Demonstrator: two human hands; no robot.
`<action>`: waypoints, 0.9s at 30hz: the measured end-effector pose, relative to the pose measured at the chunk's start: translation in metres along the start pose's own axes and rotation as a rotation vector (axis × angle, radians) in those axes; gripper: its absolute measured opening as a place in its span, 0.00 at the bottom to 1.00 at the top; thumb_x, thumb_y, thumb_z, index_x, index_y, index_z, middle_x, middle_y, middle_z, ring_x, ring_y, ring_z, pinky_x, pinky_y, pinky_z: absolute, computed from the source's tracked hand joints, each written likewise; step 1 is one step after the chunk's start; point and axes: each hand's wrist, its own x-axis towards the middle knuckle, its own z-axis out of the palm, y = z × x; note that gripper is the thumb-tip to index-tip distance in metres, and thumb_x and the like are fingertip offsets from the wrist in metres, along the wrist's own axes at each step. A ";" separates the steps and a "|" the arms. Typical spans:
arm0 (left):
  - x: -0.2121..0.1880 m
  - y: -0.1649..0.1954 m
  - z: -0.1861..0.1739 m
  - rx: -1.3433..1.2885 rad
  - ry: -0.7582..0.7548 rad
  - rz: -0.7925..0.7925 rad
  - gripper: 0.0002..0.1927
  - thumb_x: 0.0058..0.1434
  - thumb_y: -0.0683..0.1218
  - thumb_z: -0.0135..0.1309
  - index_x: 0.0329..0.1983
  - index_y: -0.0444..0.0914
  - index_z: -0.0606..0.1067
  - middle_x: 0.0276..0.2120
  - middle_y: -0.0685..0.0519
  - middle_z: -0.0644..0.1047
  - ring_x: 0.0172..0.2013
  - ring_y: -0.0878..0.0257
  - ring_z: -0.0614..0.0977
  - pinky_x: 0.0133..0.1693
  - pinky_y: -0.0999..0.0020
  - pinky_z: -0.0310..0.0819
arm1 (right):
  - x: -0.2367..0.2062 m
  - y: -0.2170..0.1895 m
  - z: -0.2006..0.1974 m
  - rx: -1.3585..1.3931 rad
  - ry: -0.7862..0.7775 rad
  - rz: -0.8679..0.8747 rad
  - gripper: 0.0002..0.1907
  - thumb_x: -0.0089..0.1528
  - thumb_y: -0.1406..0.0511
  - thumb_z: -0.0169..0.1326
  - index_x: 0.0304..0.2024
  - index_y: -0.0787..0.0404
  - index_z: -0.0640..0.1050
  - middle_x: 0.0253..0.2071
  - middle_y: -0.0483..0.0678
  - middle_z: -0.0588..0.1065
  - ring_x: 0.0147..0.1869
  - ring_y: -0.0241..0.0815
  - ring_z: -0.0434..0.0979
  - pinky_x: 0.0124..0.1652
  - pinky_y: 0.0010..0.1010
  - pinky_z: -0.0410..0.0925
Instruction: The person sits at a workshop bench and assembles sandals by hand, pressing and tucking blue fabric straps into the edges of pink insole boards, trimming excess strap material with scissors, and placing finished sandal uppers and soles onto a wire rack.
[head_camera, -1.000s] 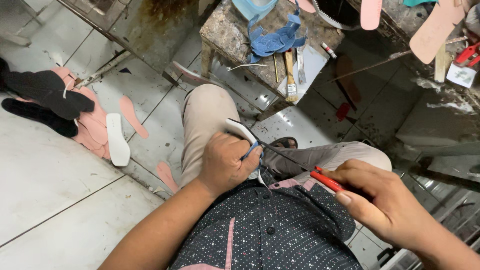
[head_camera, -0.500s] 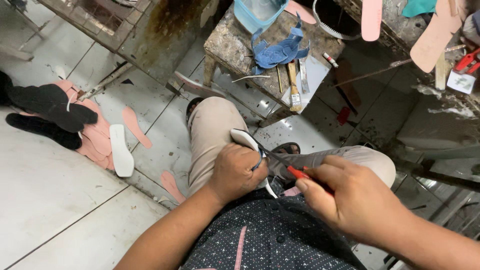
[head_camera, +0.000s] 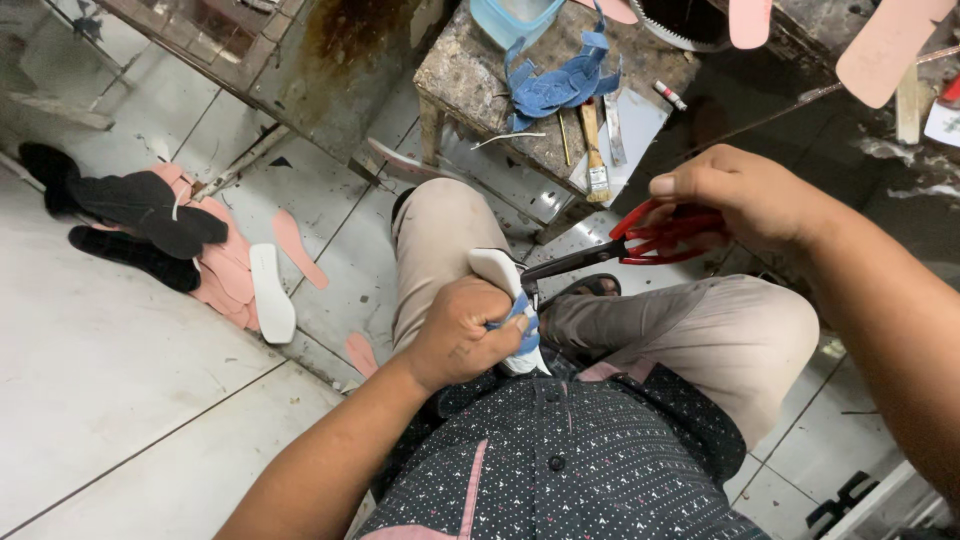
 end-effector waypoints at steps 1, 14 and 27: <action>0.000 -0.001 -0.001 -0.046 -0.020 -0.002 0.17 0.59 0.43 0.57 0.19 0.36 0.65 0.20 0.46 0.69 0.24 0.49 0.73 0.29 0.55 0.64 | 0.006 0.005 -0.003 0.066 -0.008 0.025 0.25 0.56 0.54 0.51 0.39 0.70 0.83 0.36 0.55 0.84 0.36 0.48 0.85 0.41 0.41 0.78; 0.018 0.031 0.016 0.212 0.076 -0.101 0.12 0.56 0.44 0.61 0.19 0.38 0.73 0.20 0.50 0.75 0.25 0.52 0.74 0.34 0.57 0.65 | -0.165 0.075 -0.075 -0.072 0.747 -0.577 0.24 0.65 0.55 0.47 0.56 0.65 0.78 0.40 0.52 0.78 0.38 0.38 0.74 0.39 0.29 0.66; 0.040 0.087 0.014 0.070 0.107 0.125 0.09 0.59 0.41 0.59 0.26 0.35 0.72 0.34 0.48 0.76 0.41 0.51 0.76 0.46 0.59 0.69 | -0.072 0.118 -0.172 -0.575 1.324 -0.688 0.12 0.70 0.67 0.57 0.52 0.71 0.76 0.45 0.54 0.76 0.46 0.40 0.74 0.47 0.29 0.68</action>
